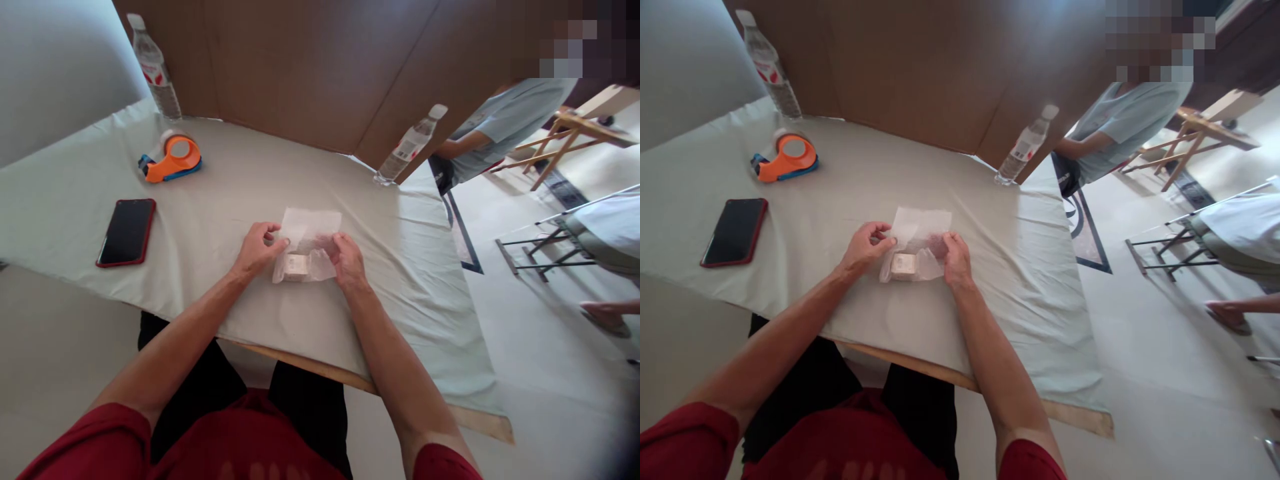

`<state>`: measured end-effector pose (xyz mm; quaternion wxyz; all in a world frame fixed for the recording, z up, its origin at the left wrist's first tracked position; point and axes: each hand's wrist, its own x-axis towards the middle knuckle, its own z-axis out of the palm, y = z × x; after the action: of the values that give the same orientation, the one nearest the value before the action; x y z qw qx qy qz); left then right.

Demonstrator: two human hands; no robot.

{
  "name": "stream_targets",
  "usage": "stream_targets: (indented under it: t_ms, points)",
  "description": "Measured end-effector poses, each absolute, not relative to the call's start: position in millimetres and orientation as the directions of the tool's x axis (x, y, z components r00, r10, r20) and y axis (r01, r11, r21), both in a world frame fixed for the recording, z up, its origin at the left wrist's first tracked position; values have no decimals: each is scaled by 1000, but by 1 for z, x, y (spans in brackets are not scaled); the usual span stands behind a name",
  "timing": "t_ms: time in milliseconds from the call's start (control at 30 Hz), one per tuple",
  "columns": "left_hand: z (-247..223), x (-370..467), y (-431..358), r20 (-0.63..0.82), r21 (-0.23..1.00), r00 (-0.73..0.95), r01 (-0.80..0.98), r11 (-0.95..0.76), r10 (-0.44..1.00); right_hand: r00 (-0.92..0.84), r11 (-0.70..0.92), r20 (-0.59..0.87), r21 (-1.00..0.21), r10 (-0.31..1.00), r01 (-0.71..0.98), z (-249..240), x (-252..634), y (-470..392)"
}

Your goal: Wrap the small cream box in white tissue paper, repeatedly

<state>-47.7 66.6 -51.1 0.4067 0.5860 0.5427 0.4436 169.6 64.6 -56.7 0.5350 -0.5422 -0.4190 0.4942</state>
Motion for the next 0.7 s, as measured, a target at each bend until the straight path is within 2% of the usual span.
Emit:
stream_targets:
  t_ms: [67,233,333,433,500,567,633,700]
  points:
    - [-49,-47,63,127,926,27,356,-128,992,111,-84,-99,-988,989,-131,-55,166,62]
    - [-45,-47,60,84,894,101,432,-120,991,-51,-84,-76,-982,996,-169,-47,160,57]
    - [-46,-53,65,50,935,-16,352,-42,999,59,-57,-67,-985,996,-161,-51,165,60]
    - [-48,-60,72,-81,977,-132,186,105,988,265,-47,-58,-998,963,-48,-59,177,68]
    - [-49,-63,76,-142,974,-161,156,167,977,338,-73,-46,-995,940,68,-62,186,72]
    - [-49,-66,78,-162,969,-169,162,189,972,381,-60,16,-981,924,185,-60,192,71]
    - [-48,-67,78,-160,968,-164,169,187,974,398,29,145,-958,906,284,-52,194,65]
    - [-47,-68,77,-125,965,-173,207,160,977,314,136,244,-935,918,327,-40,189,56]
